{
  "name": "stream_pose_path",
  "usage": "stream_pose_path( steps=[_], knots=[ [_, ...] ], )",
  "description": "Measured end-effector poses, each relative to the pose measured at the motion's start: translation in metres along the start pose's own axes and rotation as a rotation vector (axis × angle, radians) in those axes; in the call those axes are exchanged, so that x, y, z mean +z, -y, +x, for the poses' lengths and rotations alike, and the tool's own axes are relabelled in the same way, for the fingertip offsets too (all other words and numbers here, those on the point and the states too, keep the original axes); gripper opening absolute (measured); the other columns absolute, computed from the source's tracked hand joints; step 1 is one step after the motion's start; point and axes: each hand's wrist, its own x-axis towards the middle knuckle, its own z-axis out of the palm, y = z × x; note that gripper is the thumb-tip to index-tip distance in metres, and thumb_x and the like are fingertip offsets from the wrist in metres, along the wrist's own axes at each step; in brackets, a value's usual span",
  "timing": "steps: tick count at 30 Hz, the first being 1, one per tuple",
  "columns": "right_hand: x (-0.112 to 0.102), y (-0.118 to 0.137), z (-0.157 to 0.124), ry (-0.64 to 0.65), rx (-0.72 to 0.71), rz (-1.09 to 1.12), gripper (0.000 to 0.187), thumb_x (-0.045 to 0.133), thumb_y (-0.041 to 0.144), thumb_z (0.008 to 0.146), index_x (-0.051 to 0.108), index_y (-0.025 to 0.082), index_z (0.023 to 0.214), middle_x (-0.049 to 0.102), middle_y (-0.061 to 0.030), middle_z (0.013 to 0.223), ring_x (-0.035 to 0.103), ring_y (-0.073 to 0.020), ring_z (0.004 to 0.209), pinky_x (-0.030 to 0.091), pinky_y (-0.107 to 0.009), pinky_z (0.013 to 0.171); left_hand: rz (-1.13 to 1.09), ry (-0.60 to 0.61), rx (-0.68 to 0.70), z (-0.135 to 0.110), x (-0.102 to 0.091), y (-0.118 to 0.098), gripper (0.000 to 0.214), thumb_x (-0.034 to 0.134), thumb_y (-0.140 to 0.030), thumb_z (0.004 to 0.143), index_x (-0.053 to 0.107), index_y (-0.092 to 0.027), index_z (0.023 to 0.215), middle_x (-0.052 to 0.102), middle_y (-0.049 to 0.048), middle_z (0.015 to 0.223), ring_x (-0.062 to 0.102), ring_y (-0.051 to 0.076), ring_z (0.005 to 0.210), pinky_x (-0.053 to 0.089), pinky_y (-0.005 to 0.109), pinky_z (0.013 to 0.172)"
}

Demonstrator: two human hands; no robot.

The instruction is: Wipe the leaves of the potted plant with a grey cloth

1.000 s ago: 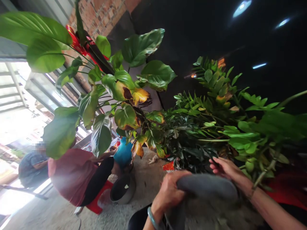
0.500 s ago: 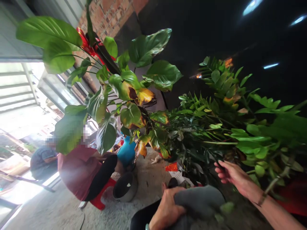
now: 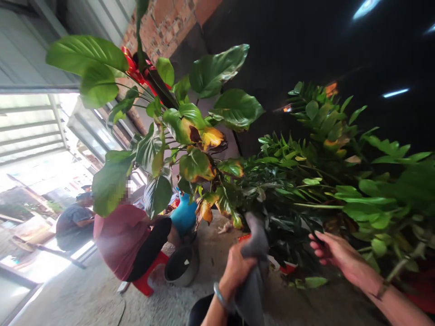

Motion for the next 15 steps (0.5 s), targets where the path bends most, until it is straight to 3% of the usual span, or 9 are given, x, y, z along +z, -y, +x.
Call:
stream_pose_path(
  steps=[2, 4, 8, 10, 12, 15],
  knots=[
    [-0.002, 0.001, -0.002, 0.000, -0.006, -0.001, 0.028, 0.055, 0.010, 0.084, 0.065, 0.015, 0.058, 0.064, -0.0020, 0.044, 0.054, -0.0094, 0.034, 0.044, -0.018, 0.033, 0.096, 0.158, -0.095, -0.022, 0.002, 0.020, 0.031, 0.058, -0.006, 0.048, 0.075, -0.021, 0.070, 0.070, -0.0018, 0.066, 0.062, 0.025, 0.071, 0.047, 0.033, 0.068],
    [-0.003, 0.002, -0.003, 0.005, -0.007, 0.000, 0.028, 0.055, 0.010, 0.083, 0.065, 0.015, 0.058, 0.064, -0.0022, 0.044, 0.054, -0.0095, 0.034, 0.044, -0.018, 0.033, 0.104, 0.116, -0.100, -0.033, -0.006, 0.023, 0.036, 0.056, -0.007, 0.047, 0.076, -0.018, 0.075, 0.072, -0.0002, 0.070, 0.064, 0.026, 0.075, 0.048, 0.033, 0.070],
    [-0.001, 0.000, 0.001, 0.024, -0.011, 0.010, 0.028, 0.055, 0.009, 0.084, 0.066, 0.015, 0.058, 0.064, -0.0019, 0.044, 0.053, -0.0089, 0.033, 0.043, -0.017, 0.032, -0.020, -0.356, 0.070, -0.016, -0.032, -0.019, 0.042, 0.063, -0.018, 0.050, 0.075, -0.014, 0.090, 0.075, 0.0044, 0.083, 0.067, 0.028, 0.086, 0.050, 0.037, 0.084],
    [0.002, -0.002, 0.004, 0.032, -0.005, 0.014, 0.027, 0.056, 0.010, 0.084, 0.066, 0.015, 0.060, 0.064, -0.0014, 0.043, 0.053, -0.0088, 0.032, 0.043, -0.017, 0.032, -0.071, -0.503, 0.158, 0.004, -0.036, -0.043, 0.044, 0.069, -0.027, 0.054, 0.072, -0.013, 0.096, 0.075, 0.0059, 0.087, 0.067, 0.028, 0.087, 0.051, 0.039, 0.084],
    [0.004, -0.005, 0.006, 0.034, -0.001, 0.013, 0.025, 0.056, 0.010, 0.084, 0.066, 0.015, 0.061, 0.064, -0.0006, 0.043, 0.053, -0.0087, 0.032, 0.042, -0.016, 0.031, -0.107, -0.510, 0.201, 0.020, -0.031, -0.053, 0.044, 0.069, -0.028, 0.058, 0.071, -0.014, 0.099, 0.075, 0.0063, 0.089, 0.067, 0.026, 0.087, 0.052, 0.039, 0.084],
    [0.005, -0.007, 0.007, 0.034, -0.009, 0.009, 0.026, 0.056, 0.010, 0.085, 0.066, 0.014, 0.061, 0.064, -0.0004, 0.042, 0.053, -0.0083, 0.031, 0.041, -0.016, 0.030, -0.043, -0.353, 0.126, 0.026, -0.012, -0.036, 0.039, 0.067, -0.015, 0.054, 0.072, -0.014, 0.093, 0.075, 0.0053, 0.085, 0.067, 0.025, 0.085, 0.050, 0.038, 0.085]
  ],
)
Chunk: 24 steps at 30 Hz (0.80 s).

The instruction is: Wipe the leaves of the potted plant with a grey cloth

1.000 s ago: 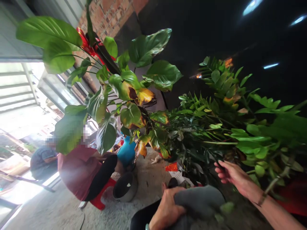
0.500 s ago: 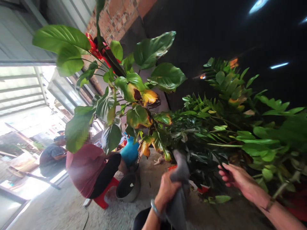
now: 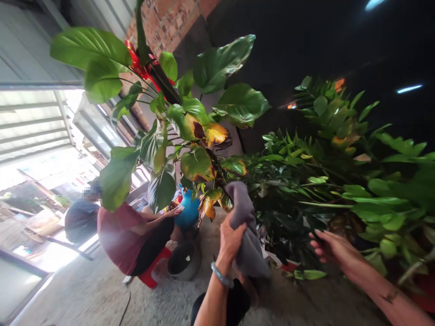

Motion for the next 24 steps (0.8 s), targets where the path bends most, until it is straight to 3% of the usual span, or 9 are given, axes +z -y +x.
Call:
stream_pose_path(
  steps=[3, 5, 9, 11, 13, 16, 19, 22, 24],
  knots=[
    [-0.004, 0.002, -0.003, -0.025, 0.003, -0.013, 0.029, 0.055, 0.009, 0.085, 0.065, 0.014, 0.059, 0.064, -0.0009, 0.042, 0.053, -0.0085, 0.031, 0.042, -0.016, 0.031, 0.131, 0.228, -0.129, -0.029, 0.002, 0.031, 0.032, 0.064, -0.007, 0.049, 0.074, -0.015, 0.079, 0.073, 0.0022, 0.072, 0.065, 0.026, 0.077, 0.050, 0.035, 0.076],
    [-0.008, 0.005, -0.005, -0.034, 0.002, -0.014, 0.030, 0.055, 0.008, 0.086, 0.066, 0.014, 0.059, 0.064, -0.0012, 0.043, 0.054, -0.0086, 0.032, 0.043, -0.017, 0.032, 0.122, 0.285, -0.191, -0.049, -0.009, 0.039, 0.031, 0.062, -0.006, 0.047, 0.075, -0.016, 0.073, 0.073, 0.0005, 0.068, 0.064, 0.025, 0.073, 0.049, 0.033, 0.072],
    [-0.009, 0.009, -0.007, -0.016, 0.008, -0.005, 0.033, 0.053, 0.008, 0.087, 0.066, 0.014, 0.057, 0.064, -0.0012, 0.042, 0.053, -0.0082, 0.031, 0.042, -0.016, 0.031, -0.003, 0.043, -0.133, -0.051, -0.038, 0.011, 0.035, 0.068, -0.017, 0.049, 0.076, -0.016, 0.083, 0.075, 0.0018, 0.076, 0.066, 0.025, 0.078, 0.051, 0.033, 0.076],
    [-0.006, 0.010, -0.007, -0.015, 0.008, -0.002, 0.034, 0.053, 0.008, 0.087, 0.065, 0.015, 0.056, 0.064, -0.0012, 0.042, 0.052, -0.0083, 0.031, 0.042, -0.017, 0.031, -0.047, -0.102, -0.034, -0.034, -0.040, -0.010, 0.042, 0.073, -0.027, 0.052, 0.074, -0.016, 0.092, 0.076, 0.0033, 0.082, 0.067, 0.024, 0.081, 0.051, 0.033, 0.079],
    [-0.003, 0.009, -0.007, -0.010, 0.003, 0.003, 0.033, 0.053, 0.008, 0.086, 0.066, 0.015, 0.057, 0.064, -0.0012, 0.042, 0.053, -0.0085, 0.031, 0.043, -0.017, 0.031, -0.082, -0.155, 0.035, -0.015, -0.030, -0.022, 0.046, 0.074, -0.029, 0.055, 0.072, -0.015, 0.099, 0.076, 0.0045, 0.087, 0.067, 0.024, 0.084, 0.052, 0.033, 0.080],
    [0.000, 0.007, -0.009, -0.005, 0.003, 0.002, 0.033, 0.053, 0.008, 0.086, 0.065, 0.015, 0.057, 0.063, -0.0005, 0.042, 0.052, -0.0081, 0.031, 0.042, -0.016, 0.031, -0.051, -0.049, 0.015, 0.002, -0.003, -0.013, 0.041, 0.070, -0.017, 0.055, 0.073, -0.014, 0.096, 0.076, 0.0040, 0.084, 0.067, 0.024, 0.083, 0.051, 0.034, 0.080],
    [-0.002, 0.007, -0.011, -0.013, -0.007, -0.012, 0.032, 0.054, 0.009, 0.087, 0.065, 0.015, 0.058, 0.063, -0.0004, 0.042, 0.053, -0.0080, 0.032, 0.041, -0.016, 0.031, 0.146, 0.132, -0.081, -0.007, 0.014, 0.021, 0.031, 0.065, -0.008, 0.052, 0.074, -0.015, 0.081, 0.073, 0.0020, 0.073, 0.065, 0.024, 0.076, 0.050, 0.033, 0.076],
    [-0.007, 0.009, -0.012, -0.017, -0.007, -0.016, 0.030, 0.054, 0.009, 0.087, 0.066, 0.015, 0.059, 0.064, -0.0009, 0.043, 0.054, -0.0083, 0.032, 0.043, -0.016, 0.032, 0.288, 0.322, -0.217, -0.032, 0.005, 0.049, 0.020, 0.065, -0.008, 0.050, 0.071, -0.016, 0.067, 0.066, -0.0029, 0.059, 0.059, 0.020, 0.065, 0.045, 0.029, 0.064],
    [-0.010, 0.011, -0.011, -0.018, 0.002, -0.012, 0.031, 0.054, 0.009, 0.087, 0.065, 0.015, 0.059, 0.064, -0.0011, 0.043, 0.053, -0.0082, 0.032, 0.043, -0.016, 0.032, 0.289, 0.400, -0.288, -0.046, -0.011, 0.049, 0.016, 0.064, -0.009, 0.048, 0.068, -0.017, 0.061, 0.059, -0.0060, 0.052, 0.053, 0.015, 0.058, 0.039, 0.025, 0.056]
  ],
)
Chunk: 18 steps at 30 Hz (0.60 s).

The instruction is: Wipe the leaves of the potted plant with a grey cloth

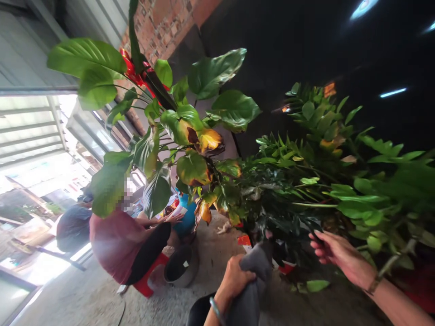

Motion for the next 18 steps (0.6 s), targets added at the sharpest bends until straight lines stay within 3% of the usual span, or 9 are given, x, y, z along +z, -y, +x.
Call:
stream_pose_path(
  steps=[2, 4, 7, 9, 11, 13, 16, 18],
  knots=[
    [0.000, 0.001, 0.001, 0.001, 0.001, 0.002, 0.032, 0.053, 0.008, 0.087, 0.065, 0.014, 0.058, 0.064, -0.0014, 0.043, 0.053, -0.0080, 0.032, 0.042, -0.016, 0.031, -0.087, -0.001, 0.028, -0.016, -0.016, -0.009, 0.016, 0.063, -0.011, 0.047, 0.068, -0.017, 0.061, 0.059, -0.0061, 0.053, 0.051, 0.014, 0.057, 0.038, 0.024, 0.055],
    [0.002, 0.001, 0.002, 0.006, -0.004, 0.009, 0.033, 0.053, 0.008, 0.087, 0.065, 0.014, 0.058, 0.063, -0.0013, 0.043, 0.052, -0.0077, 0.031, 0.041, -0.016, 0.031, -0.219, -0.100, 0.116, -0.024, -0.032, -0.032, 0.022, 0.065, -0.016, 0.049, 0.071, -0.016, 0.070, 0.064, -0.0040, 0.059, 0.054, 0.015, 0.060, 0.042, 0.024, 0.058],
    [0.007, 0.001, 0.001, 0.007, -0.009, 0.020, 0.033, 0.052, 0.008, 0.087, 0.065, 0.014, 0.058, 0.063, -0.0010, 0.042, 0.051, -0.0077, 0.031, 0.041, -0.016, 0.031, -0.350, -0.361, 0.250, -0.016, -0.047, -0.069, 0.036, 0.071, -0.029, 0.052, 0.072, -0.015, 0.086, 0.069, -0.0002, 0.069, 0.060, 0.018, 0.067, 0.048, 0.027, 0.066],
    [0.010, 0.000, -0.001, 0.006, -0.007, 0.016, 0.032, 0.053, 0.008, 0.087, 0.064, 0.014, 0.058, 0.063, -0.0009, 0.042, 0.052, -0.0078, 0.031, 0.041, -0.016, 0.031, -0.395, -0.453, 0.288, -0.002, -0.044, -0.081, 0.044, 0.073, -0.032, 0.053, 0.071, -0.014, 0.093, 0.072, 0.0023, 0.076, 0.062, 0.020, 0.072, 0.050, 0.029, 0.070],
    [0.010, 0.000, -0.002, 0.013, -0.015, 0.016, 0.031, 0.053, 0.008, 0.087, 0.065, 0.014, 0.059, 0.063, -0.0011, 0.043, 0.052, -0.0079, 0.032, 0.041, -0.016, 0.032, -0.394, -0.414, 0.271, 0.009, -0.031, -0.079, 0.045, 0.072, -0.029, 0.053, 0.071, -0.012, 0.094, 0.073, 0.0047, 0.078, 0.064, 0.022, 0.074, 0.051, 0.032, 0.072],
    [0.009, -0.001, -0.002, 0.020, -0.028, 0.016, 0.029, 0.055, 0.010, 0.085, 0.065, 0.015, 0.059, 0.064, -0.0015, 0.044, 0.052, -0.0083, 0.033, 0.042, -0.017, 0.032, -0.356, -0.289, 0.230, 0.010, -0.014, -0.066, 0.039, 0.073, -0.026, 0.053, 0.072, -0.012, 0.089, 0.073, 0.0054, 0.076, 0.065, 0.024, 0.076, 0.052, 0.034, 0.073],
    [0.004, -0.004, 0.002, 0.038, -0.045, 0.012, 0.023, 0.059, 0.013, 0.081, 0.064, 0.017, 0.058, 0.064, -0.0017, 0.046, 0.053, -0.0095, 0.034, 0.042, -0.017, 0.034, -0.341, -0.035, 0.179, -0.010, 0.008, -0.050, 0.043, 0.079, -0.023, 0.051, 0.074, -0.015, 0.092, 0.074, 0.0039, 0.077, 0.066, 0.026, 0.079, 0.053, 0.033, 0.073],
    [0.002, -0.006, 0.005, 0.033, -0.052, 0.014, 0.023, 0.060, 0.013, 0.078, 0.060, 0.020, 0.055, 0.062, 0.0005, 0.043, 0.053, -0.0105, 0.035, 0.042, -0.018, 0.034, -0.370, 0.103, 0.191, -0.027, 0.013, -0.056, 0.048, 0.081, -0.023, 0.048, 0.075, -0.016, 0.095, 0.074, 0.0036, 0.080, 0.066, 0.026, 0.080, 0.053, 0.032, 0.072]
  ],
)
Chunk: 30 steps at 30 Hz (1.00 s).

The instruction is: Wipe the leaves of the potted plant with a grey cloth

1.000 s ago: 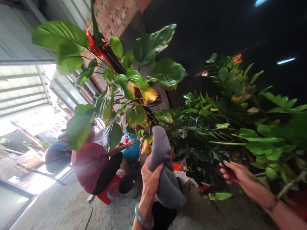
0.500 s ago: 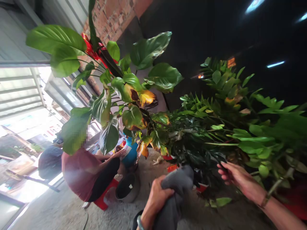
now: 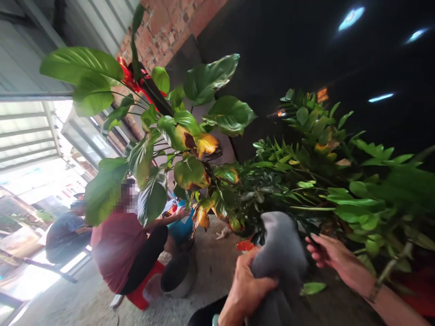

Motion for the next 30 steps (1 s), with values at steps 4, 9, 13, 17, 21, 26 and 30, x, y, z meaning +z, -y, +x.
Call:
stream_pose_path(
  steps=[4, 9, 13, 17, 21, 26, 30],
  knots=[
    [0.001, -0.001, 0.002, -0.025, 0.001, 0.017, 0.026, 0.058, 0.013, 0.077, 0.054, 0.022, 0.053, 0.059, 0.0015, 0.041, 0.052, -0.0112, 0.035, 0.041, -0.019, 0.034, -0.093, -0.006, 0.185, 0.005, 0.010, -0.045, 0.047, 0.081, -0.027, 0.050, 0.075, -0.014, 0.095, 0.073, 0.0039, 0.083, 0.064, 0.023, 0.078, 0.051, 0.030, 0.074],
    [0.003, 0.001, 0.004, 0.000, 0.014, 0.044, 0.021, 0.054, 0.015, 0.083, 0.064, 0.016, 0.065, 0.063, -0.0009, 0.045, 0.053, -0.0095, 0.034, 0.041, -0.018, 0.034, -0.123, -0.177, 0.259, 0.051, 0.017, -0.042, 0.046, 0.074, -0.026, 0.054, 0.073, -0.014, 0.099, 0.071, 0.0028, 0.082, 0.061, 0.021, 0.076, 0.050, 0.031, 0.075],
    [0.001, -0.002, 0.007, -0.006, 0.031, 0.046, 0.025, 0.054, 0.014, 0.085, 0.064, 0.015, 0.062, 0.062, -0.0008, 0.043, 0.051, -0.0093, 0.032, 0.038, -0.017, 0.031, 0.057, -0.040, 0.030, 0.050, 0.027, 0.008, 0.042, 0.068, -0.012, 0.048, 0.076, -0.016, 0.090, 0.070, 0.0001, 0.073, 0.060, 0.021, 0.074, 0.049, 0.030, 0.071],
    [-0.002, -0.003, 0.009, -0.019, 0.023, 0.046, 0.031, 0.055, 0.013, 0.084, 0.057, 0.019, 0.053, 0.058, 0.0011, 0.040, 0.050, -0.0099, 0.031, 0.039, -0.018, 0.032, 0.052, 0.202, -0.021, 0.030, 0.029, 0.002, 0.043, 0.069, -0.011, 0.047, 0.078, -0.017, 0.088, 0.068, -0.0025, 0.069, 0.058, 0.018, 0.068, 0.046, 0.026, 0.066],
    [-0.007, -0.007, 0.013, 0.027, 0.013, 0.022, 0.018, 0.060, 0.016, 0.080, 0.064, 0.017, 0.063, 0.064, -0.0020, 0.048, 0.055, -0.0121, 0.037, 0.042, -0.020, 0.036, -0.116, -0.095, 0.227, 0.042, 0.023, -0.049, 0.045, 0.075, -0.025, 0.051, 0.075, -0.015, 0.095, 0.069, -0.0004, 0.075, 0.059, 0.017, 0.070, 0.049, 0.028, 0.070],
    [-0.006, -0.008, 0.014, 0.033, 0.016, 0.034, 0.018, 0.059, 0.018, 0.080, 0.065, 0.017, 0.064, 0.065, -0.0028, 0.048, 0.054, -0.0119, 0.035, 0.040, -0.020, 0.034, -0.077, -0.275, 0.349, 0.070, 0.022, -0.037, 0.047, 0.072, -0.026, 0.057, 0.072, -0.016, 0.103, 0.073, 0.0017, 0.085, 0.063, 0.020, 0.080, 0.051, 0.032, 0.080],
    [-0.003, -0.003, 0.008, -0.026, 0.024, 0.006, 0.023, 0.056, 0.017, 0.083, 0.064, 0.017, 0.062, 0.064, -0.0013, 0.045, 0.052, -0.0105, 0.034, 0.039, -0.019, 0.033, 0.203, 0.051, 0.144, 0.052, 0.020, 0.013, 0.044, 0.065, -0.006, 0.049, 0.078, -0.018, 0.089, 0.075, 0.0027, 0.082, 0.064, 0.024, 0.082, 0.050, 0.033, 0.080]
  ],
)
